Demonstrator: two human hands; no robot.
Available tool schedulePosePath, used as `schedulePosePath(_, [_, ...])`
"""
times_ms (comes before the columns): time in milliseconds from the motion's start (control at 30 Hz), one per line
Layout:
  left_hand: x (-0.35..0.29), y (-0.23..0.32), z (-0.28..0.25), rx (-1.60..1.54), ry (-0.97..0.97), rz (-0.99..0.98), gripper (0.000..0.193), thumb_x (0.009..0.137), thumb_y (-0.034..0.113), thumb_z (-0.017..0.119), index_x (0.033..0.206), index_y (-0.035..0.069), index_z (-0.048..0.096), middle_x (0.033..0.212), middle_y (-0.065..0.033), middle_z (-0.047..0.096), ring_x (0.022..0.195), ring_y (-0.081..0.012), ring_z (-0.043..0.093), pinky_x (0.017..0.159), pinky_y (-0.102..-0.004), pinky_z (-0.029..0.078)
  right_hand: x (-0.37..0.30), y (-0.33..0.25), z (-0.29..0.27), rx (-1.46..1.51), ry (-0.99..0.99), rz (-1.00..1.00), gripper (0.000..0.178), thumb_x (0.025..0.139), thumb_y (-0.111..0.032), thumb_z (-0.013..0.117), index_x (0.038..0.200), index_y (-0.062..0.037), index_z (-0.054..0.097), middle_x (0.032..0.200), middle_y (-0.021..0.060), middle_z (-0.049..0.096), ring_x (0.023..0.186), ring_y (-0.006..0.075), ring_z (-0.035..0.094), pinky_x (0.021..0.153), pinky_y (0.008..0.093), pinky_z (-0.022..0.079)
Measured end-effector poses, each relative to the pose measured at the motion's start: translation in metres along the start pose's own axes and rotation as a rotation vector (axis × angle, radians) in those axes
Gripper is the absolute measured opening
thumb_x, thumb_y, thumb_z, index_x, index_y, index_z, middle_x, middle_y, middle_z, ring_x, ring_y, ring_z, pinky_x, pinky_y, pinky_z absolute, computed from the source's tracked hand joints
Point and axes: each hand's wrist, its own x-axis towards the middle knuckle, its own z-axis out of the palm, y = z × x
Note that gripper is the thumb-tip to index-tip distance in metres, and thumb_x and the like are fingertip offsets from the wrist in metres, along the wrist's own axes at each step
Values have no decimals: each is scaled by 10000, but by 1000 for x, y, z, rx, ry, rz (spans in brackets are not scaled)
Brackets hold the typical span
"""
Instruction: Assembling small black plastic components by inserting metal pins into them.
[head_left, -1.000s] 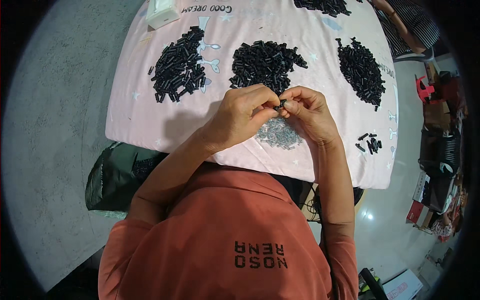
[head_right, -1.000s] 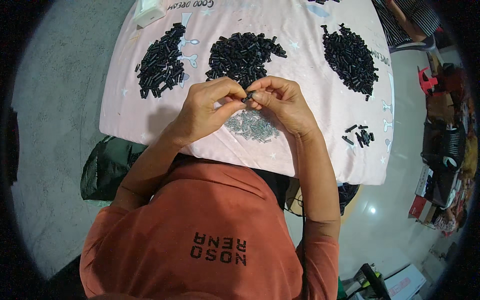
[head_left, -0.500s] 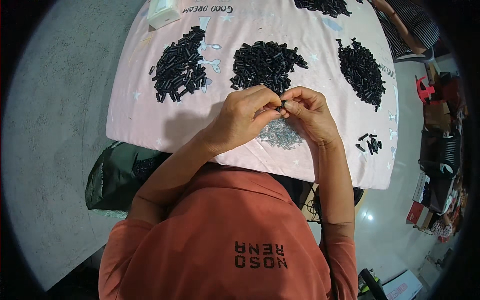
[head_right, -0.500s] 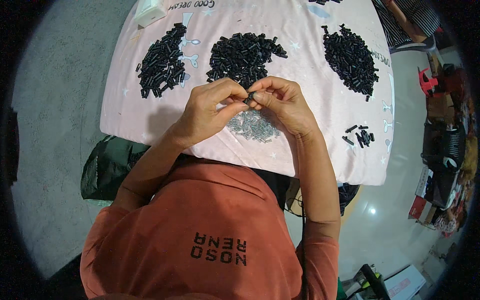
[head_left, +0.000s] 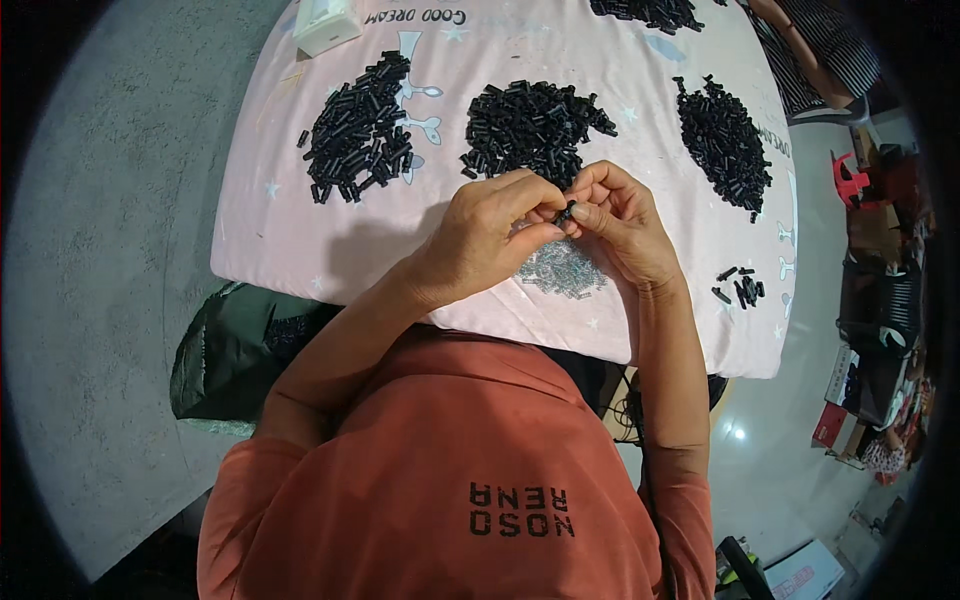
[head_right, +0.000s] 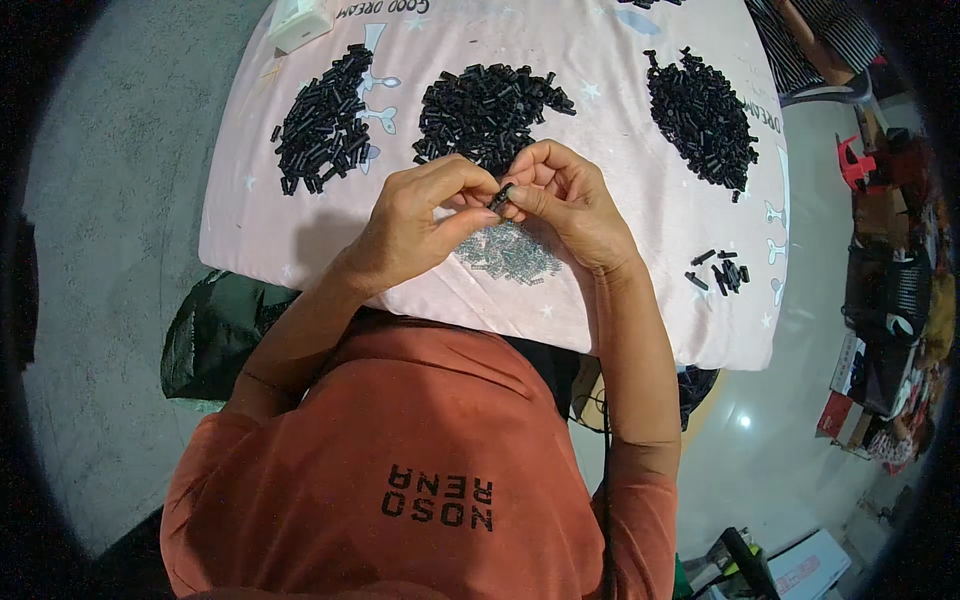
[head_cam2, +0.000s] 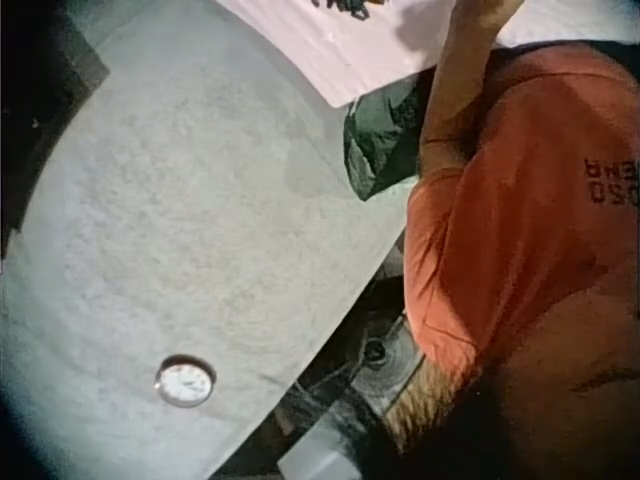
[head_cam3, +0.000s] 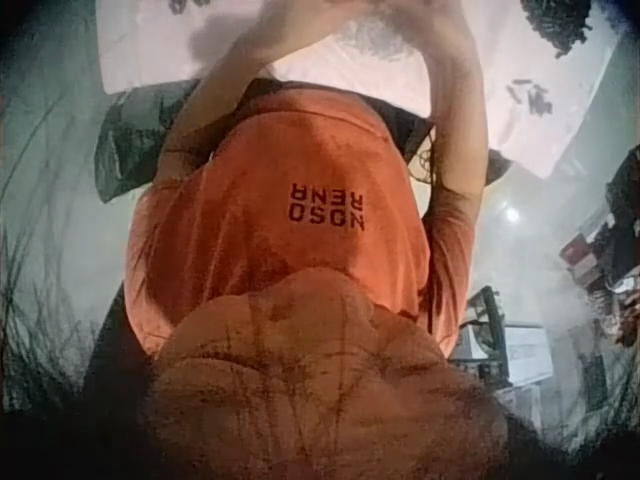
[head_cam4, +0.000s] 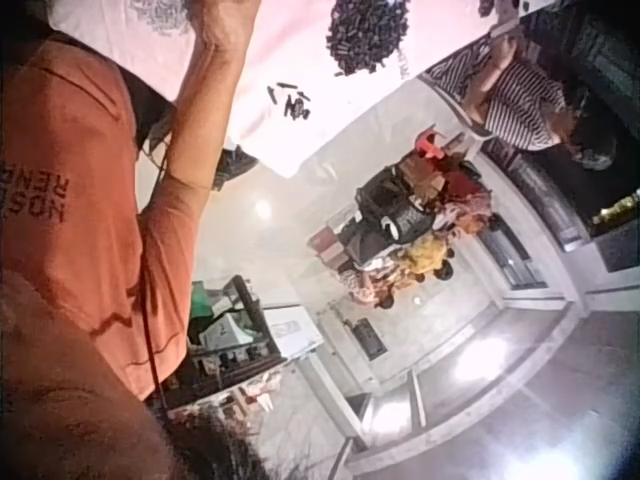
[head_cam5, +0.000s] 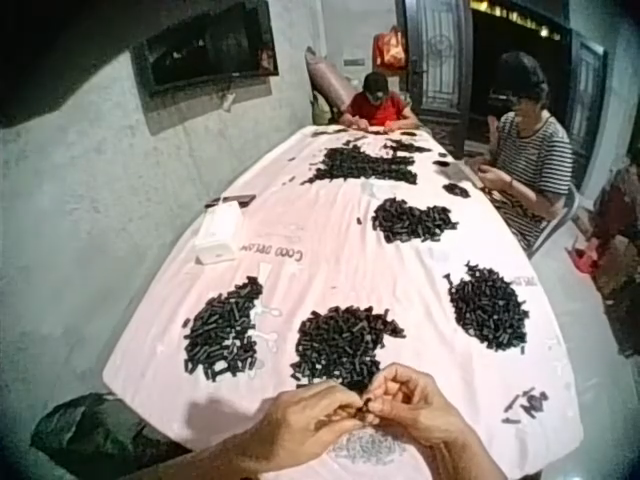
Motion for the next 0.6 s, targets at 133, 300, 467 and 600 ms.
schedulePosePath(133, [0,-1,-1,-4,-27,3,267,781,-63,758,1014,-12,636,904,-96,658,809,-175,694,739,-279,584,-1,0,-2,9,11,12,227,903,26,685,1098,-12,574,920,83,684,780,126,670,716,236,552])
schedulePosePath(300, [1,2,-4,21,-88,11,330,778,-35,764,1079,-2,634,920,-83,643,817,-186,675,737,-292,567,-2,-1,-2,-22,-1,40,263,896,31,690,1118,-19,559,915,80,679,767,121,668,691,231,540])
schedulePosePath(467, [3,0,-4,19,-114,36,371,778,2,771,1122,22,635,921,-85,612,816,-218,650,709,-329,539,-3,-5,5,-6,-5,67,267,891,35,693,1116,-17,560,899,77,676,747,115,656,671,227,521])
schedulePosePath(600, [6,4,-5,40,-161,14,384,783,43,776,1141,48,639,937,-90,606,823,-258,649,716,-371,529,-3,-4,2,-5,-14,67,273,889,39,693,1121,-14,559,881,74,675,736,117,648,670,228,518])
